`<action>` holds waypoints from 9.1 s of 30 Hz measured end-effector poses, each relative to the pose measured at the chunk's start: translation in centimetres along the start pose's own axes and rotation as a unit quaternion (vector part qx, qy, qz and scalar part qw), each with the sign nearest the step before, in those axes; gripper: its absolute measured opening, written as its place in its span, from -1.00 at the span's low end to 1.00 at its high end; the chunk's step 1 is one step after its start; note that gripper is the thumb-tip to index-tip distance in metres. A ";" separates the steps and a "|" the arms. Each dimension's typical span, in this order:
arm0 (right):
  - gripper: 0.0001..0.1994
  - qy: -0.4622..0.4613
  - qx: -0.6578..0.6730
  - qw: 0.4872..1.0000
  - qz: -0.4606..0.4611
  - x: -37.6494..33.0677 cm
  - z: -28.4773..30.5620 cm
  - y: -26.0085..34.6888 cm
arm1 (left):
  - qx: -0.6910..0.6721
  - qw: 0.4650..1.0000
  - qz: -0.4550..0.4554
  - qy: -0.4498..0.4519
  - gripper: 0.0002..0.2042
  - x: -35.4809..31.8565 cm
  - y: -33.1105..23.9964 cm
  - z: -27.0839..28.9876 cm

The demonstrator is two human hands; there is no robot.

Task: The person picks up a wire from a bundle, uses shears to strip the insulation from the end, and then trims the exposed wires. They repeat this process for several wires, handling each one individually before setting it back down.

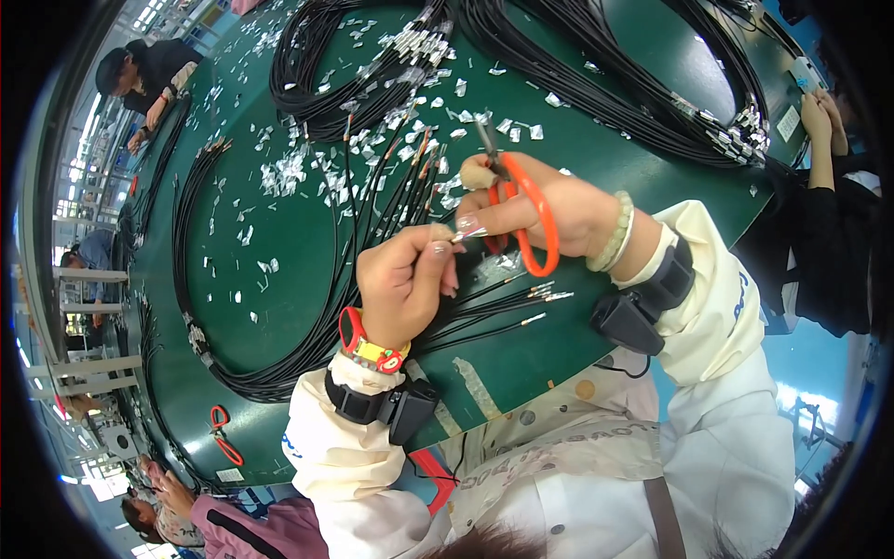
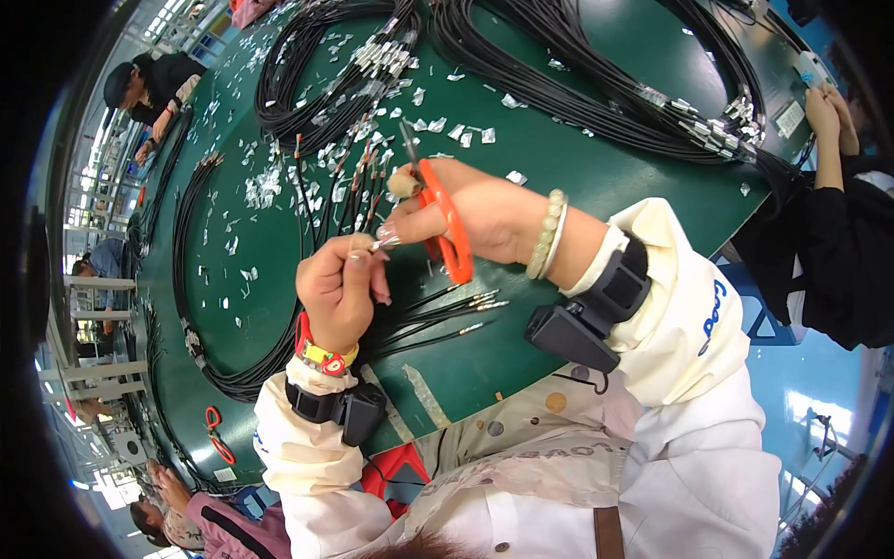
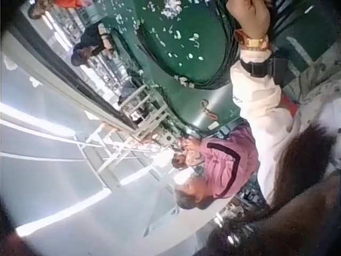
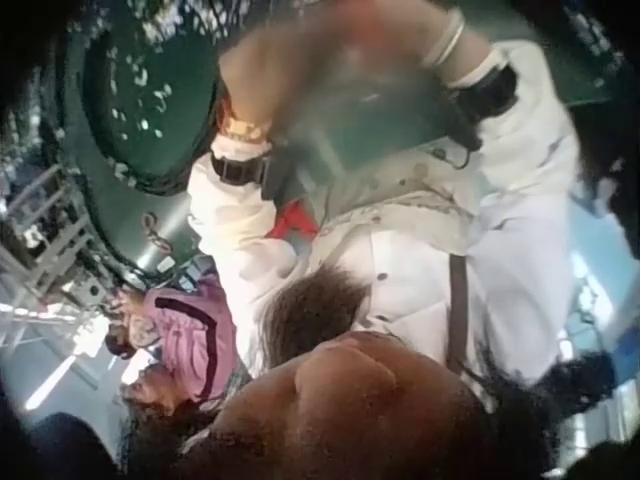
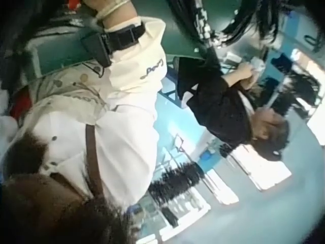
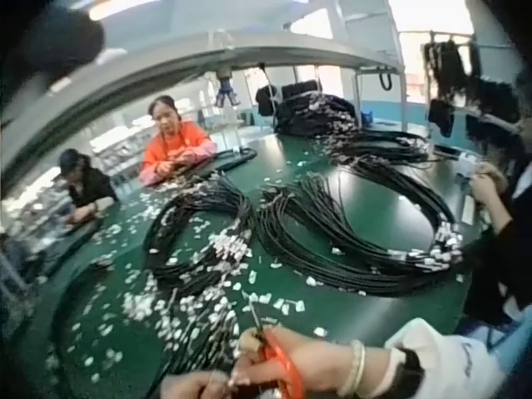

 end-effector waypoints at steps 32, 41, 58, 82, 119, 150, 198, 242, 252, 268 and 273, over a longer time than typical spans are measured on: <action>-0.67 -0.067 -0.228 0.942 0.239 -1.4 -0.6 4.2 | -0.062 0.996 0.035 -0.046 -0.92 0.1 0.0 0.7; -0.72 -0.088 -0.140 0.959 0.230 -1.6 -0.3 4.3 | 0.081 0.994 -0.047 -0.057 -0.95 0.3 -0.5 1.0; -0.71 -0.083 -0.200 0.934 0.285 -2.5 -0.6 5.2 | 0.085 0.995 0.021 -0.052 -0.88 0.5 0.5 0.1; -0.64 -0.088 -0.276 0.910 0.298 -2.6 -1.2 4.9 | -0.168 0.962 0.214 -0.017 -0.91 -0.3 2.5 -1.3; -0.39 0.109 -0.319 0.930 -0.146 -5.0 -2.4 -1.7 | -0.151 0.978 0.079 -0.124 -0.94 -0.8 1.2 -0.9; -0.68 -0.232 -0.171 0.918 0.272 -1.2 3.3 5.4 | 0.157 0.965 -0.198 0.069 -0.88 0.1 -5.6 0.4; -0.64 -0.042 -0.214 0.918 0.332 -3.8 -1.4 5.7 | -0.267 0.898 0.315 0.153 -0.83 -2.0 0.5 -3.3; -0.63 -0.071 -0.187 0.874 0.443 -4.4 -1.1 5.9 | 0.156 0.985 -0.022 -0.065 -0.88 0.6 -2.4 -0.5; -0.62 -0.129 -0.188 0.878 0.420 -4.9 -0.6 6.3 | 0.211 0.957 -0.172 -0.099 -0.90 0.6 -4.6 -0.3; -0.43 -0.139 -0.466 0.795 0.362 -4.7 -2.0 6.1 | -0.100 0.982 0.152 -0.053 -0.83 0.9 -0.7 0.1; -0.35 -0.158 -0.664 0.687 0.250 -4.1 -1.9 3.5 | -0.073 0.987 0.133 -0.043 -0.84 0.8 -0.7 0.0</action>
Point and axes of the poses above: each hand's wrist, its own x-axis towards the middle knuckle, its own z-axis out of the back of the hand, y = z × x, the point moved 8 cm from there along x, towards the middle knuckle, and after that the axes turned 11 degrees about -y, right-handed, at the moved point
